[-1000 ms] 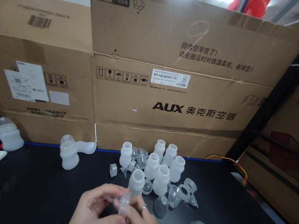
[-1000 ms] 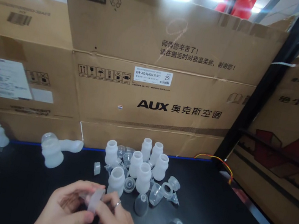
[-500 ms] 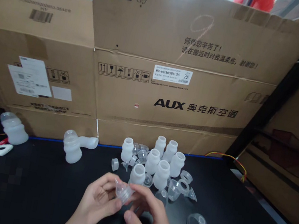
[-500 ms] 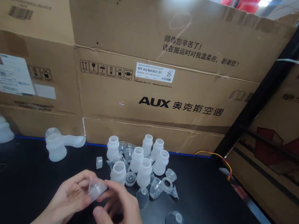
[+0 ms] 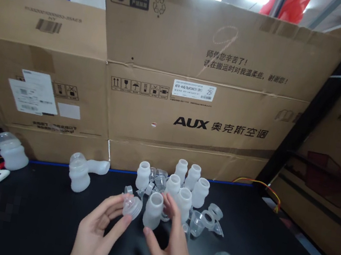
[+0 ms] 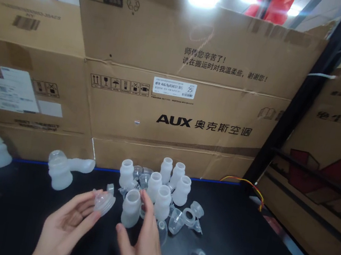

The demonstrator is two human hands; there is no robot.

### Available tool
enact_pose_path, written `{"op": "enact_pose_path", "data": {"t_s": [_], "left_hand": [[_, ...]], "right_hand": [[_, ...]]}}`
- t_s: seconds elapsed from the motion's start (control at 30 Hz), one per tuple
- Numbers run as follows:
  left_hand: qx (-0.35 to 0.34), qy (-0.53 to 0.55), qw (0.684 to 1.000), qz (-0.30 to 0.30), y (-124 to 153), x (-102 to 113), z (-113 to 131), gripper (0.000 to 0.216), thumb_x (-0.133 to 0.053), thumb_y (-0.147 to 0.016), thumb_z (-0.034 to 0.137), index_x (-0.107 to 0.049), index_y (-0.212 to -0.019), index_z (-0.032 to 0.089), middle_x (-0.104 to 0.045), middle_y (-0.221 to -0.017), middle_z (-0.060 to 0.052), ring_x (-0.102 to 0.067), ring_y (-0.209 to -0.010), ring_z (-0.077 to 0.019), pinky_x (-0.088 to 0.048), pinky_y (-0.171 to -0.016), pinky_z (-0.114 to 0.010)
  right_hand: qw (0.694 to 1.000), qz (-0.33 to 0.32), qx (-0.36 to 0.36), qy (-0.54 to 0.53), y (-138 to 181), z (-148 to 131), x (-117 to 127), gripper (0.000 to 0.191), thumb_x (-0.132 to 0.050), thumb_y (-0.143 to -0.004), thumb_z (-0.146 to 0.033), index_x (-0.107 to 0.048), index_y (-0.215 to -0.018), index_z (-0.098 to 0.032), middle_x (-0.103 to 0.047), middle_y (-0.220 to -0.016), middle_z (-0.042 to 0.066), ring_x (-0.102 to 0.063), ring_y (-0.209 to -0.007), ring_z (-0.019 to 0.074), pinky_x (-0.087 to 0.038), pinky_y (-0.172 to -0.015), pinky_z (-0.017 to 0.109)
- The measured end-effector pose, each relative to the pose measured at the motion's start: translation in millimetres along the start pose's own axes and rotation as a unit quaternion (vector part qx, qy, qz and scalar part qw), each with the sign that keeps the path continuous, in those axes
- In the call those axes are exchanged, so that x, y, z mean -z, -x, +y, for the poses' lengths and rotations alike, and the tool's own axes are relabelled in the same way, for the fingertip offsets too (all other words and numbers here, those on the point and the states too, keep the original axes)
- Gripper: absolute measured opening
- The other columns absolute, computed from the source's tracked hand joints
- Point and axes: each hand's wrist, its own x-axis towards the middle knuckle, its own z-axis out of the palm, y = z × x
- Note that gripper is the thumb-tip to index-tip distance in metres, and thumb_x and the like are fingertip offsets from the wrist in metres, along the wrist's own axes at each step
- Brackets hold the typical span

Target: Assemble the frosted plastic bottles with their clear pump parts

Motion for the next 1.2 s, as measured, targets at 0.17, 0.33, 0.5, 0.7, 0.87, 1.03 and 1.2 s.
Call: {"op": "enact_pose_path", "data": {"t_s": [0.17, 0.33, 0.5, 0.7, 0.87, 1.03, 1.2], "left_hand": [[-0.016, -0.020, 1.000, 0.007, 6, -7, 3, 0.043, -0.089, -0.077, 0.047, -0.077, -0.111, 0.022, -0.083, -0.114, -0.009, -0.079, -0.104, -0.0281, -0.064, -0.097, -0.032], [-0.013, -0.030, 0.999, 0.008, 7, -6, 3, 0.044, -0.089, -0.078, 0.049, -0.076, -0.110, 0.022, -0.083, -0.114, -0.010, -0.079, -0.104, -0.0282, -0.064, -0.096, -0.032], [-0.028, -0.036, 0.999, 0.020, 9, -7, 2, 0.043, -0.087, -0.079, 0.049, -0.076, -0.111, 0.022, -0.083, -0.116, -0.009, -0.078, -0.108, -0.0258, -0.063, -0.096, -0.027], [-0.024, -0.030, 0.999, 0.008, 10, -8, 1, 0.042, -0.087, -0.079, 0.048, -0.077, -0.109, 0.022, -0.083, -0.113, -0.008, -0.078, -0.105, -0.0256, -0.063, -0.096, -0.028], [-0.007, -0.026, 0.999, -0.025, 9, -5, 1, 0.038, -0.087, -0.080, 0.045, -0.075, -0.109, 0.022, -0.083, -0.113, -0.008, -0.077, -0.107, -0.0240, -0.061, -0.096, -0.024], [0.038, -0.005, 0.997, -0.073, 3, -3, 2, 0.035, -0.090, -0.077, 0.038, -0.074, -0.104, 0.022, -0.084, -0.105, -0.007, -0.079, -0.100, -0.0243, -0.063, -0.090, -0.026], [0.080, 0.045, 0.995, -0.041, 7, -10, 7, 0.040, -0.093, -0.072, 0.040, -0.074, -0.101, 0.020, -0.083, -0.100, -0.007, -0.079, -0.097, -0.0260, -0.063, -0.088, -0.027]], "right_hand": [[0.999, 0.027, -0.013, -0.039, -6, 6, -13, 0.071, -0.062, -0.096, -0.017, -0.027, -0.156, -0.029, -0.057, -0.154, 0.012, -0.059, -0.139, 0.0277, -0.052, -0.114, 0.046], [0.998, 0.055, -0.023, -0.037, -14, 0, -13, 0.063, -0.068, -0.093, -0.018, -0.040, -0.148, -0.027, -0.068, -0.138, 0.010, -0.070, -0.121, 0.0264, -0.060, -0.099, 0.040], [0.997, 0.027, 0.073, -0.014, -17, -14, 2, 0.055, -0.069, -0.090, -0.017, -0.055, -0.142, -0.028, -0.066, -0.129, 0.008, -0.068, -0.118, 0.0254, -0.057, -0.103, 0.038], [0.986, 0.023, 0.162, -0.003, -13, -16, 8, 0.064, -0.074, -0.085, -0.019, -0.051, -0.145, -0.025, -0.067, -0.129, 0.010, -0.070, -0.115, 0.0267, -0.060, -0.099, 0.036], [0.982, 0.049, 0.184, 0.011, -12, -15, 8, 0.061, -0.075, -0.087, -0.018, -0.052, -0.143, -0.022, -0.072, -0.128, 0.012, -0.071, -0.113, 0.0288, -0.060, -0.097, 0.042], [0.967, 0.067, 0.243, 0.026, -18, -21, 12, 0.057, -0.072, -0.086, -0.008, -0.055, -0.139, -0.018, -0.074, -0.124, 0.014, -0.071, -0.107, 0.0282, -0.060, -0.091, 0.042], [0.969, 0.069, 0.239, 0.000, -18, -26, 17, 0.054, -0.076, -0.086, -0.011, -0.058, -0.137, -0.019, -0.076, -0.122, 0.013, -0.071, -0.105, 0.0267, -0.060, -0.090, 0.040]]}}
